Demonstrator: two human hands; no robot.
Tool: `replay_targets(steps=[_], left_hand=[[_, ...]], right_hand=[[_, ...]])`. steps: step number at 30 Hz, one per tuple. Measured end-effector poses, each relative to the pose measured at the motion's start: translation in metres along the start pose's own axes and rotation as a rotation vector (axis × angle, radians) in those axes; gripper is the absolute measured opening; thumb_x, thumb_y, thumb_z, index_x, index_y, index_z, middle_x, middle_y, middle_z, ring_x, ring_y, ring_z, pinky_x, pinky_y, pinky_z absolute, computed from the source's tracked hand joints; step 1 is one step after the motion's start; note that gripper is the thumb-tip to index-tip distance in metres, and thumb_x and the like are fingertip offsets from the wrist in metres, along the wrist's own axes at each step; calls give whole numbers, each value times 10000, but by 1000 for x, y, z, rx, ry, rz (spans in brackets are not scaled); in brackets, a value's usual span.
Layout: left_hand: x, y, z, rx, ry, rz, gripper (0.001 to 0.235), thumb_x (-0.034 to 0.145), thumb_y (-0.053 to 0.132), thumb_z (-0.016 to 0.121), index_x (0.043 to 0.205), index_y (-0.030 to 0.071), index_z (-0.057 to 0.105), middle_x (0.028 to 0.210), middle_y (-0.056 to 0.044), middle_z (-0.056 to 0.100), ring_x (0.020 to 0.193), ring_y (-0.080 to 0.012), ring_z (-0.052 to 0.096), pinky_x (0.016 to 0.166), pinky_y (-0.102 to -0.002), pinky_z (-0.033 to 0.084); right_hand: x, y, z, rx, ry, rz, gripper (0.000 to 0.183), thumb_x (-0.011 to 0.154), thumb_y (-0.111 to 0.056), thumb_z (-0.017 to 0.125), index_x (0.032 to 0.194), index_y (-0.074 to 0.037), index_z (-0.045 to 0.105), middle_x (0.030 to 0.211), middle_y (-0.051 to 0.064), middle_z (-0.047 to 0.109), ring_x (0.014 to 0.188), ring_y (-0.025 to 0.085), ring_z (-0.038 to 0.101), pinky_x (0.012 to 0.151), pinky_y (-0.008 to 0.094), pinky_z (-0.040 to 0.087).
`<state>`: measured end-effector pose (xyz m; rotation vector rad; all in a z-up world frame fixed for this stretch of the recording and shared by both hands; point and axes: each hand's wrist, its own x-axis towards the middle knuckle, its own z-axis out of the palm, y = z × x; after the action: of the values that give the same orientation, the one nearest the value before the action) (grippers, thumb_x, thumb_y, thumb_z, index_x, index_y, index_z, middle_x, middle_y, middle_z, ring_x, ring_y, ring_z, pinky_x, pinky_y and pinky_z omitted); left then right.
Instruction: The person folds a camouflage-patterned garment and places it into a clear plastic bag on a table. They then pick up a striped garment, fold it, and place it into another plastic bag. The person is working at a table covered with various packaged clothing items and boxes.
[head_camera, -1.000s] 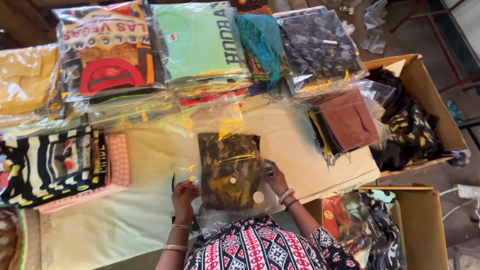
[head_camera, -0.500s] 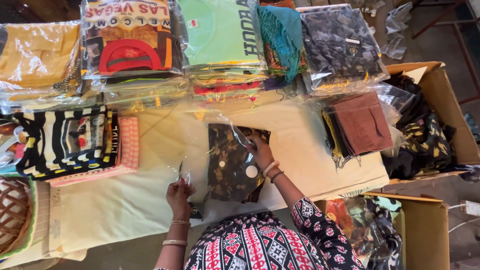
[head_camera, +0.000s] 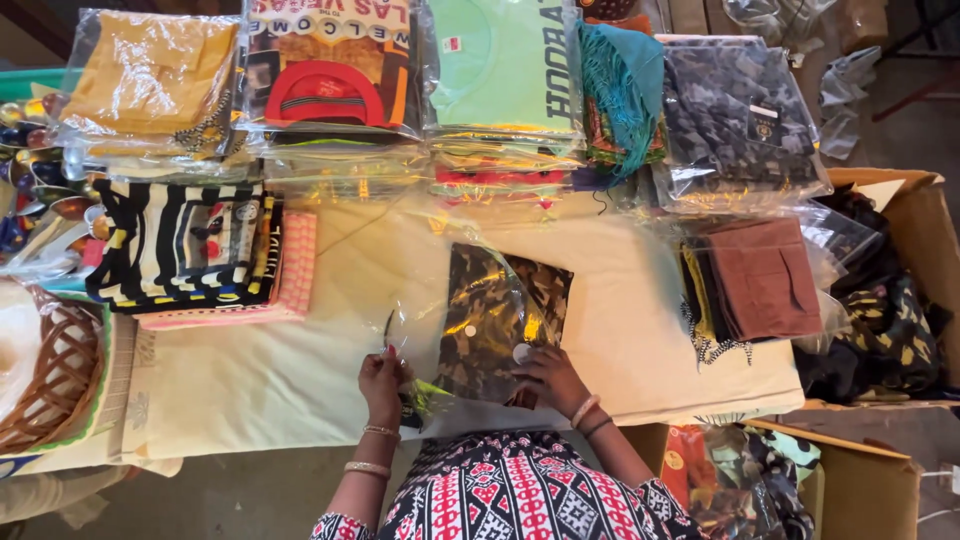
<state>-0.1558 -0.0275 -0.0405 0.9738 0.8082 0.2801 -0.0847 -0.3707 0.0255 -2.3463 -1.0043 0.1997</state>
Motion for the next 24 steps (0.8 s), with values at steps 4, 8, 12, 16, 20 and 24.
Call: replay_targets(steps=[4,8,12,16,20,24], left_hand=[[11,-17,-8,60,33,-2,370,998,271,724,848,39,477,684,-49,557,541,-153,537,506,-322,496],[-3,-3,1,247,17,174,375,986,293,770,900,14,535,743,-95,578,623,-145,522,571,-278,451],[-38,48,31,516,107,518,507,854,337,805,1134,27,519,1026,-108,565,864,-174,555,759,-325,498],[-66,103,57,790,-240,777,656,798,329,846,1311,43,553,1355,-158,539,1326,-316,414,1109,-475,315],[-83,144,79,937,-692,874,874,575,356,910,1314,47,562,1404,-157,525,1419,-385,287,1148,-526,127],[-53,126,59,1127,-500,1019,459,770,242,828,1176,92,674,1207,-75,699,1313,-292,529,1161,-532,294]], right_hand=[[5,18,2,58,127,66,174,859,-187,725,1029,-180,760,1049,35,726,1051,279,640,977,415,469],[19,14,-11,98,269,143,128,889,-145,699,989,-136,778,942,73,738,911,316,669,830,401,535],[32,1,-21,146,305,210,127,879,-149,720,977,-104,789,908,95,746,839,302,694,749,385,556],[41,-1,-22,374,385,328,121,936,-145,688,987,-48,740,878,94,727,774,199,708,691,305,557],[37,0,-24,523,432,501,172,1026,-161,659,956,-6,684,773,72,635,717,119,589,662,277,489],[40,-21,-42,668,438,537,202,1054,-166,638,947,3,671,767,25,610,727,77,537,661,259,464]])
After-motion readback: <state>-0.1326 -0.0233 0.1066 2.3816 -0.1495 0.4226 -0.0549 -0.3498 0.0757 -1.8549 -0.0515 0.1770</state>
